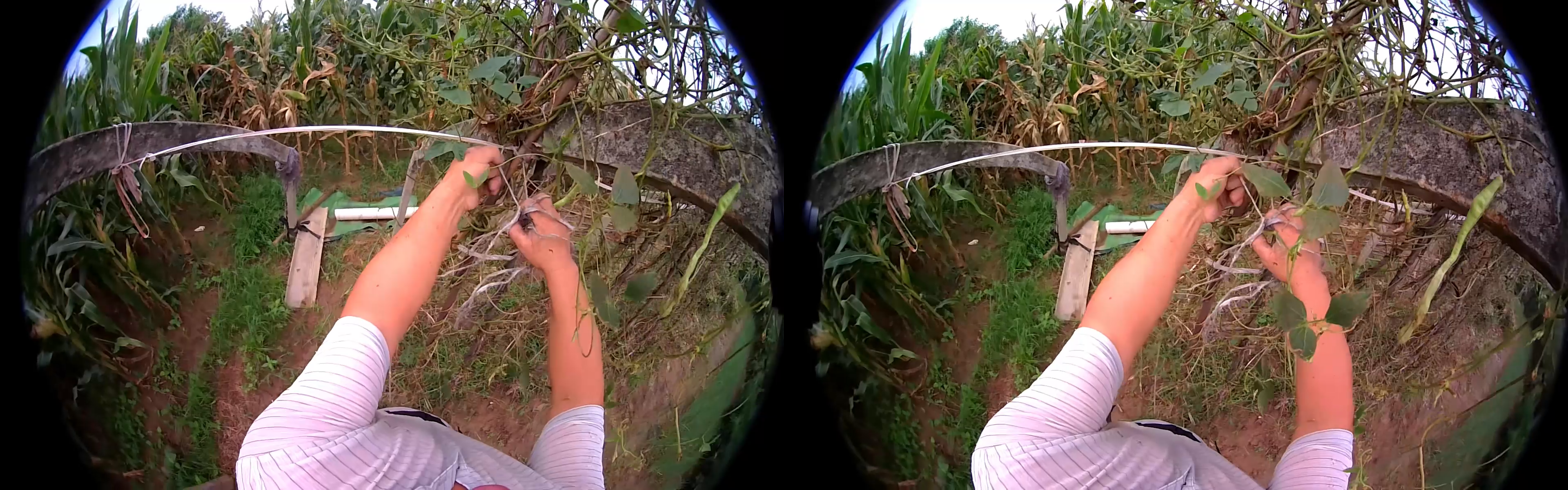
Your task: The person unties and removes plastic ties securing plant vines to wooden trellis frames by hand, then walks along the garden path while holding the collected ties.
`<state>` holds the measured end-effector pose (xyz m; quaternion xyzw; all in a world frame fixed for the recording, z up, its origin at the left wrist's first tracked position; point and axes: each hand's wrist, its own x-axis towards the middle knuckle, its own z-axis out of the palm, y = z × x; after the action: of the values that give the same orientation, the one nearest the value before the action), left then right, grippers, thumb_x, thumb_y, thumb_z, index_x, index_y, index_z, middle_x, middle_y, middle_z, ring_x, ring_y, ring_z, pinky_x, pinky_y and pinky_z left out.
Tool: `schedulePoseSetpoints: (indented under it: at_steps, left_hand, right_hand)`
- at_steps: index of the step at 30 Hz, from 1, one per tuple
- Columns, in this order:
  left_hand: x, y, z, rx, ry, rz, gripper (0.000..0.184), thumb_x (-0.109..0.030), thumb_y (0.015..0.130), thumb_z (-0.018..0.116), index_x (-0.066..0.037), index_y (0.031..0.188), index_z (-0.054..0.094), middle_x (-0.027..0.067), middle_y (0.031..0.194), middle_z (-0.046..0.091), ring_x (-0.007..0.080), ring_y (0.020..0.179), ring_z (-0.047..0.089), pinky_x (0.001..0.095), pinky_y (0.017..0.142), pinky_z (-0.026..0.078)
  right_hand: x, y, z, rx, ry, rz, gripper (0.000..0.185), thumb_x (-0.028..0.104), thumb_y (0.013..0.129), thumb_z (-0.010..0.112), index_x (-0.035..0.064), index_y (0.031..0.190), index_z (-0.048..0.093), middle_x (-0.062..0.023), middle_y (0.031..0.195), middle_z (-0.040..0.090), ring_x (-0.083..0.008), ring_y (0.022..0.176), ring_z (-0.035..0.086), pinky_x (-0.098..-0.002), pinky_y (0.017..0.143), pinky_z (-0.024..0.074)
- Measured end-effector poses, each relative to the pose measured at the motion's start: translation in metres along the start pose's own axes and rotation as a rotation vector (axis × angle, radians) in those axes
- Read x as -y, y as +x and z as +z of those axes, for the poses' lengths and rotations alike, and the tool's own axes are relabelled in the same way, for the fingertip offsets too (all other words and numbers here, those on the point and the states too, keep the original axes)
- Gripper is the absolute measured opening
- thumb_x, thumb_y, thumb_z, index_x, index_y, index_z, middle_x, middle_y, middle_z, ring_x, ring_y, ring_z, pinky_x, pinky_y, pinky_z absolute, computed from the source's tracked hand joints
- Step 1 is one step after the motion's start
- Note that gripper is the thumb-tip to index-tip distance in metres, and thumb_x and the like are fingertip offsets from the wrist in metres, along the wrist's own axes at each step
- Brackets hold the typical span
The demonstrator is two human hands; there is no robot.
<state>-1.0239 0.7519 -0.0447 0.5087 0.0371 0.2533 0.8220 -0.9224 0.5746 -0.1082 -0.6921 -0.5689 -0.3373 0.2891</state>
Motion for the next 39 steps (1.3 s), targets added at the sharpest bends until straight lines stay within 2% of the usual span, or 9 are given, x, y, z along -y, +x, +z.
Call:
schedulePoseSetpoints:
  at_steps: [2, 5, 9, 16, 19, 25, 30, 34, 39]
  left_hand:
    - [0.021, -0.003, -0.013, 0.248, 0.044, 0.051, 0.014, -0.017, 0.085, 0.061, -0.006, 0.078, 0.058, 0.0058, 0.071, 0.057, 0.018, 0.057, 0.053, 0.0343, 0.056, 0.044]
    - [0.017, -0.049, -0.009, 0.17, -0.003, 0.134, 0.024, -0.02, 0.093, 0.058, -0.006, 0.073, 0.058, 0.0069, 0.074, 0.059, 0.0191, 0.058, 0.053, 0.0346, 0.059, 0.047]
    - [-0.028, -0.108, -0.051, 0.379, -0.083, 0.18, 0.051, -0.037, 0.106, 0.041, -0.008, 0.064, 0.045, 0.0131, 0.075, 0.058, 0.0304, 0.068, 0.065, 0.0362, 0.055, 0.05]
    - [-0.077, -0.09, -0.03, 0.168, 0.022, 0.37, 0.051, -0.033, 0.106, 0.039, 0.0, 0.072, 0.056, 0.0171, 0.086, 0.063, 0.0279, 0.074, 0.066, 0.0338, 0.061, 0.056]
    - [-0.094, -0.067, -0.013, -0.073, -0.049, 0.492, 0.035, -0.019, 0.103, 0.043, 0.005, 0.085, 0.061, 0.0195, 0.095, 0.066, 0.0286, 0.083, 0.066, 0.0387, 0.075, 0.057]
    - [-0.097, -0.001, -0.027, -0.429, -0.092, 0.551, 0.027, -0.016, 0.094, 0.055, 0.008, 0.103, 0.064, 0.0122, 0.091, 0.067, 0.018, 0.076, 0.064, 0.0324, 0.067, 0.05]
    - [-0.091, -0.053, -0.033, -0.262, 0.115, 0.597, 0.033, -0.018, 0.09, 0.066, 0.01, 0.109, 0.064, 0.0041, 0.09, 0.063, 0.0094, 0.076, 0.056, 0.025, 0.069, 0.048]
    - [-0.063, -0.102, -0.033, -0.081, 0.526, 1.008, 0.02, -0.013, 0.089, 0.069, 0.002, 0.102, 0.071, 0.0047, 0.094, 0.067, 0.0117, 0.082, 0.061, 0.0274, 0.075, 0.05]
    - [-0.017, -0.086, -0.005, 0.326, 1.143, 0.394, 0.021, -0.015, 0.088, 0.068, -0.005, 0.106, 0.072, 0.0115, 0.087, 0.072, 0.0195, 0.079, 0.068, 0.034, 0.073, 0.054]
  right_hand:
    - [-0.001, 0.004, -0.005, -0.016, 0.087, -0.028, 0.031, 0.03, 0.078, 0.067, 0.0076, 0.1, 0.064, -0.0134, 0.111, 0.058, -0.0343, 0.094, 0.063, -0.0418, 0.08, 0.0522]
    - [0.004, 0.008, -0.023, 0.314, -0.013, 0.052, 0.024, 0.029, 0.078, 0.071, 0.0069, 0.085, 0.067, -0.0133, 0.118, 0.058, -0.034, 0.098, 0.062, -0.0417, 0.084, 0.0511]
    - [-0.04, -0.035, -0.002, 0.227, 0.145, 0.095, 0.019, 0.026, 0.078, 0.072, 0.0103, 0.087, 0.068, -0.0179, 0.117, 0.058, -0.0364, 0.101, 0.06, -0.0425, 0.086, 0.0494]
    - [0.053, -0.003, -0.043, -0.129, 0.168, 0.019, 0.035, 0.022, 0.077, 0.073, 0.0176, 0.111, 0.066, -0.0114, 0.093, 0.063, -0.0321, 0.086, 0.062, -0.0422, 0.078, 0.0518]
    - [0.082, 0.007, -0.052, 0.001, 0.248, -0.002, 0.036, 0.019, 0.079, 0.072, 0.0145, 0.114, 0.066, -0.0113, 0.089, 0.064, -0.0314, 0.08, 0.063, -0.0403, 0.075, 0.0525]
    - [0.098, 0.032, -0.03, 0.057, 0.335, 0.127, 0.026, 0.026, 0.094, 0.058, 0.0085, 0.109, 0.069, -0.0139, 0.096, 0.067, -0.0321, 0.092, 0.065, -0.0422, 0.085, 0.0504]
    - [0.084, 0.014, -0.026, 0.089, 0.366, 0.248, 0.032, 0.029, 0.101, 0.049, 0.0067, 0.104, 0.071, -0.0116, 0.083, 0.068, -0.0258, 0.077, 0.067, -0.0396, 0.077, 0.0521]
    - [0.077, -0.009, -0.042, 0.148, 0.339, 0.218, 0.035, 0.031, 0.101, 0.048, 0.0057, 0.095, 0.072, -0.0105, 0.081, 0.068, -0.0241, 0.076, 0.067, -0.0381, 0.074, 0.052]
    - [0.059, -0.029, -0.048, 0.258, 0.191, 0.496, 0.035, 0.031, 0.1, 0.047, 0.0077, 0.098, 0.073, -0.0142, 0.086, 0.069, -0.0322, 0.084, 0.065, -0.042, 0.08, 0.0503]
